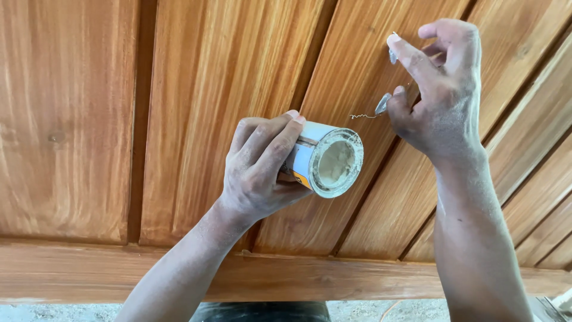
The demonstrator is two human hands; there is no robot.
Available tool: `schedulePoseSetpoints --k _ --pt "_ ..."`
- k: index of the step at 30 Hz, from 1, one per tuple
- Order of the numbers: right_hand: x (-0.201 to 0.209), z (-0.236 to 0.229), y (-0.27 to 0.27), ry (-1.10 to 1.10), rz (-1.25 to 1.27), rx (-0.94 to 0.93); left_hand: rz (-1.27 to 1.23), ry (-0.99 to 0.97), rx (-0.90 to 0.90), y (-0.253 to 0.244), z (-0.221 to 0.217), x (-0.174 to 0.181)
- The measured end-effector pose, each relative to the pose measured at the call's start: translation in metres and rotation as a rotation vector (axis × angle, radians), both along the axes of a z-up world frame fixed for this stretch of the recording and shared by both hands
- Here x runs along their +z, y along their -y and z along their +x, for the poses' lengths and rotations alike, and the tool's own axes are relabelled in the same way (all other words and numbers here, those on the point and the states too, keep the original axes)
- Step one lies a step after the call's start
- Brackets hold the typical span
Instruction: Apply wood filler to holes and gaps in a wooden door using fingers.
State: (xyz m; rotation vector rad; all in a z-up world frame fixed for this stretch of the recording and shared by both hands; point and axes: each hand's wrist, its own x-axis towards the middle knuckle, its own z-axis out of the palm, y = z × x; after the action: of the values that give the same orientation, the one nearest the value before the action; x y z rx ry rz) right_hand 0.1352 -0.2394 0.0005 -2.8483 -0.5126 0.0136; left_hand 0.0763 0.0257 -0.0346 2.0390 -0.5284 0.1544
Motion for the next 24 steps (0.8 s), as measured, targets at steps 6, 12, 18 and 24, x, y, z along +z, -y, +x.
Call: schedulePoseSetpoints --k 6,12,18,24 --pt "-0.014 -0.010 0.022 -0.011 0.158 -0.026 -0.003 -0.011 -0.003 0.000 0.002 0.003" --pt "-0.002 -0.007 0.003 -0.018 0.111 -0.059 -0.027 -0.018 -0.006 -0.003 0.004 0.006" --pt "0.038 -0.001 -0.011 0.035 0.219 -0.132 -0.096 -0.063 0.017 -0.022 0.008 0.021" --pt "0.032 0.056 0.008 0.031 0.471 -0.221 0.031 0.036 0.095 -0.103 0.043 0.029"
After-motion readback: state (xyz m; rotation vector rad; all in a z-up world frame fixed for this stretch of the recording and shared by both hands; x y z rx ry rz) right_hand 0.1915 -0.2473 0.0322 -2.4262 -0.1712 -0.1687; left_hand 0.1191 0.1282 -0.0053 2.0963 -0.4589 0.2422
